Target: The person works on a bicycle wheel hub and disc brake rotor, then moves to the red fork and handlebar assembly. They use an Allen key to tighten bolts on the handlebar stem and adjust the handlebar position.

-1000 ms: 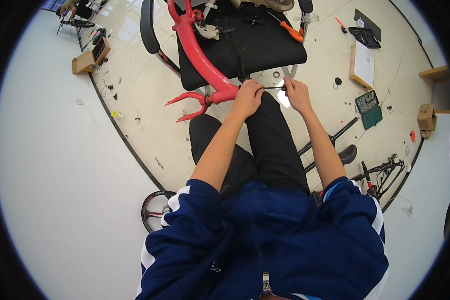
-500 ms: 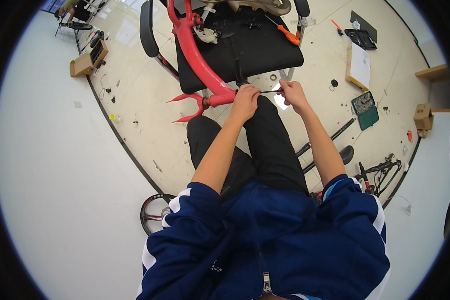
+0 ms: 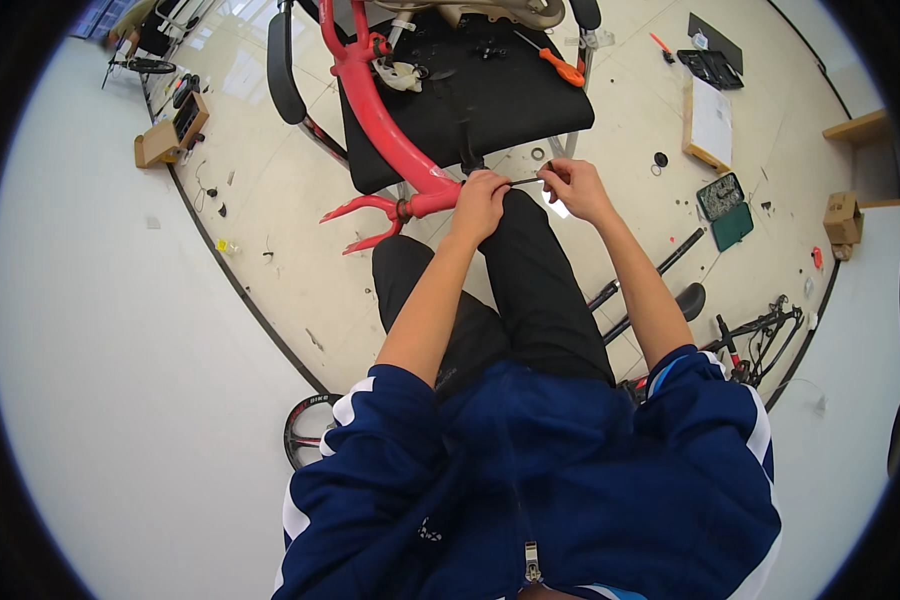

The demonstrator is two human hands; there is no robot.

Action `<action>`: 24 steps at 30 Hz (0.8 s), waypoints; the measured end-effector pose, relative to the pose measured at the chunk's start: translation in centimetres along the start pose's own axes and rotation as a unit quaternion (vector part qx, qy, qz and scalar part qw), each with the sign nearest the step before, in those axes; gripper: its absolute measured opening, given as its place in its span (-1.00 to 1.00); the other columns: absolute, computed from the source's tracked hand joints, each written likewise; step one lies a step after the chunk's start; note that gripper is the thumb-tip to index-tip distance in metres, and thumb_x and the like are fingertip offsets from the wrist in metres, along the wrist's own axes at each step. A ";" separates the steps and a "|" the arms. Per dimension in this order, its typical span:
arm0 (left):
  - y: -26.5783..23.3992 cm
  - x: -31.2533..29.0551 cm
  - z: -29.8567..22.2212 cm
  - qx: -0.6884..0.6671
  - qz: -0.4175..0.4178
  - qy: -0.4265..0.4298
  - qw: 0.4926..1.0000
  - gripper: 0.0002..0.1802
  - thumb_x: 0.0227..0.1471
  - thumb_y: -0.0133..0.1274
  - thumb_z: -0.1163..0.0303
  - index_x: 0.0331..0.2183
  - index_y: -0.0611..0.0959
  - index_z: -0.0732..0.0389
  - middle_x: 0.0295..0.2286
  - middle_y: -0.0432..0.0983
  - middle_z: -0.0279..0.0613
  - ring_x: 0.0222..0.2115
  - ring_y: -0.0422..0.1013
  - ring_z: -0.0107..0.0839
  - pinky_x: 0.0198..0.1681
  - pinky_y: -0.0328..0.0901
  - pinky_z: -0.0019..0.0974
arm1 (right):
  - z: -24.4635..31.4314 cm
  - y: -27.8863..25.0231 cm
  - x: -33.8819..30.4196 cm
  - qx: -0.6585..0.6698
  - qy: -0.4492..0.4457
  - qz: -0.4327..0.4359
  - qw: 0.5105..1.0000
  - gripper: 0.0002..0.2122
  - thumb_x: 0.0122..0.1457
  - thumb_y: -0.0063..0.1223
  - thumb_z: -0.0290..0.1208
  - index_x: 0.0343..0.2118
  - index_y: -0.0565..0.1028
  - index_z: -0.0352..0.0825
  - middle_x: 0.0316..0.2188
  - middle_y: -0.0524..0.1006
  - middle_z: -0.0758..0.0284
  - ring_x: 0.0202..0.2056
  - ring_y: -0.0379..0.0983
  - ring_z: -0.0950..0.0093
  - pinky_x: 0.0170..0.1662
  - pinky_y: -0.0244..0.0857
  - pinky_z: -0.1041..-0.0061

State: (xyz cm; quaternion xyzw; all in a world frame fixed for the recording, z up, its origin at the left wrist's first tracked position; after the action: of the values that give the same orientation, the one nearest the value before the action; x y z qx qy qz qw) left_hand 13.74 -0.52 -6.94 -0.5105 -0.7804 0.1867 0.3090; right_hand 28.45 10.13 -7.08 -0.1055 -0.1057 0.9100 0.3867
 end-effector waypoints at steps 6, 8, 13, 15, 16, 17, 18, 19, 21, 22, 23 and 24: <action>0.0 0.1 -0.3 0.002 0.003 -0.010 1.000 -0.86 -0.04 0.08 0.53 -0.37 0.65 0.32 -0.40 0.55 -0.04 -0.25 0.43 -0.09 -0.15 0.32 -0.17 | -1.0 0.1 0.0 0.132 0.022 -0.043 0.990 -0.81 0.16 0.11 -0.39 -0.40 0.55 -0.47 -0.61 0.54 0.34 -0.62 0.46 0.62 -0.50 0.33 0.63; 0.0 -0.1 -0.6 0.020 -0.012 -0.004 1.000 -0.86 -0.04 0.07 0.55 -0.35 0.65 0.32 -0.40 0.54 -0.05 -0.26 0.43 -0.09 -0.16 0.32 -0.17 | -1.1 0.4 0.0 0.146 0.031 -0.072 0.986 -0.81 0.15 0.11 -0.40 -0.40 0.56 -0.47 -0.60 0.55 0.34 -0.61 0.47 0.63 -0.48 0.33 0.63; 0.9 -1.1 -2.3 0.121 -0.062 0.047 0.990 -0.80 -0.06 0.02 0.63 -0.31 0.62 0.29 -0.41 0.52 -0.08 -0.27 0.43 -0.10 -0.20 0.33 -0.17 | 0.6 0.7 -2.1 0.039 -0.035 -0.194 0.980 -0.83 0.17 0.08 -0.44 -0.36 0.59 -0.47 -0.60 0.57 0.33 -0.53 0.51 0.60 -0.37 0.35 0.63; 0.9 -1.5 -2.7 0.137 -0.090 0.067 0.984 -0.79 -0.07 0.03 0.63 -0.30 0.61 0.29 -0.40 0.51 -0.10 -0.25 0.42 -0.11 -0.19 0.33 -0.18 | 1.2 0.8 -2.8 0.004 -0.063 -0.239 0.969 -0.84 0.16 0.09 -0.44 -0.35 0.59 -0.46 -0.56 0.59 0.31 -0.52 0.53 0.60 -0.40 0.34 0.63; 0.9 -1.9 -2.7 0.146 -0.102 0.075 0.981 -0.78 -0.08 0.04 0.63 -0.29 0.60 0.29 -0.39 0.51 -0.10 -0.25 0.42 -0.11 -0.18 0.33 -0.18 | 1.6 1.0 -3.1 -0.013 -0.076 -0.261 0.962 -0.84 0.16 0.09 -0.44 -0.35 0.59 -0.45 -0.54 0.60 0.30 -0.52 0.54 0.60 -0.42 0.34 0.63; 1.0 -1.9 -2.4 0.128 -0.099 0.066 0.985 -0.78 -0.09 0.06 0.62 -0.29 0.60 0.29 -0.38 0.51 -0.10 -0.23 0.41 -0.11 -0.16 0.33 -0.18 | 1.7 1.1 -2.9 -0.035 -0.050 -0.252 0.966 -0.83 0.17 0.07 -0.46 -0.35 0.58 -0.49 -0.50 0.61 0.26 -0.48 0.57 0.56 -0.38 0.39 0.62; 1.0 -1.8 -2.0 0.109 -0.095 0.057 0.988 -0.78 -0.10 0.08 0.61 -0.29 0.60 0.30 -0.36 0.51 -0.11 -0.22 0.41 -0.11 -0.15 0.33 -0.18 | 1.2 1.4 -2.8 0.034 -0.015 -0.266 0.963 -0.83 0.17 0.06 -0.47 -0.35 0.58 -0.50 -0.50 0.61 0.25 -0.48 0.58 0.54 -0.37 0.41 0.61; 1.0 -1.4 -1.8 0.091 -0.093 0.051 0.990 -0.78 -0.11 0.09 0.60 -0.30 0.59 0.31 -0.34 0.51 -0.11 -0.21 0.41 -0.11 -0.14 0.33 -0.18 | 0.7 1.7 -2.5 0.103 0.018 -0.280 0.954 -0.82 0.17 0.06 -0.47 -0.36 0.58 -0.52 -0.51 0.61 0.24 -0.48 0.58 0.52 -0.36 0.42 0.61; 0.3 -1.7 -1.5 0.099 -0.090 0.057 0.989 -0.78 -0.12 0.13 0.57 -0.31 0.59 0.31 -0.30 0.50 -0.12 -0.21 0.41 -0.11 -0.12 0.33 -0.19 | -0.8 1.9 -2.1 0.166 0.061 -0.302 0.937 -0.80 0.19 0.03 -0.48 -0.38 0.56 -0.56 -0.50 0.60 0.21 -0.47 0.59 0.46 -0.34 0.48 0.58; -0.3 -2.0 -1.1 0.107 -0.085 0.058 0.989 -0.77 -0.13 0.15 0.55 -0.31 0.59 0.31 -0.27 0.50 -0.12 -0.20 0.41 -0.11 -0.11 0.32 -0.19 | -1.2 2.0 -2.0 0.163 0.059 -0.321 0.931 -0.80 0.19 0.02 -0.48 -0.37 0.56 -0.56 -0.51 0.60 0.21 -0.48 0.59 0.46 -0.35 0.47 0.58; -0.4 -1.8 -0.9 0.118 -0.057 0.079 0.988 -0.76 -0.15 0.18 0.52 -0.32 0.59 0.31 -0.23 0.50 -0.13 -0.21 0.42 -0.13 -0.10 0.32 -0.20 | -1.6 2.1 -1.8 0.160 0.057 -0.340 0.925 -0.80 0.19 0.01 -0.48 -0.37 0.55 -0.56 -0.52 0.60 0.21 -0.49 0.59 0.46 -0.36 0.46 0.59; -0.6 -1.7 -0.6 0.119 -0.050 0.074 0.989 -0.76 -0.15 0.18 0.52 -0.32 0.60 0.31 -0.23 0.51 -0.13 -0.21 0.42 -0.12 -0.10 0.32 -0.19 | -2.0 2.1 -1.7 0.157 0.055 -0.360 0.918 -0.80 0.20 0.01 -0.48 -0.36 0.55 -0.56 -0.52 0.60 0.21 -0.49 0.59 0.46 -0.37 0.45 0.60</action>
State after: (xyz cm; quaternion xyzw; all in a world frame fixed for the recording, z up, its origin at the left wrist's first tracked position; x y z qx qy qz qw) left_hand 14.20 -2.32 -6.64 -0.4426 -0.7526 0.2242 0.4329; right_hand 28.68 7.70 -9.39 -0.0482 0.0293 0.7071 0.7048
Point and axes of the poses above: each hand's wrist, its own x-axis towards the middle knuckle, its own y-axis out of the palm, z = x × y, the point moved 6 cm from there along x, towards the middle knuckle
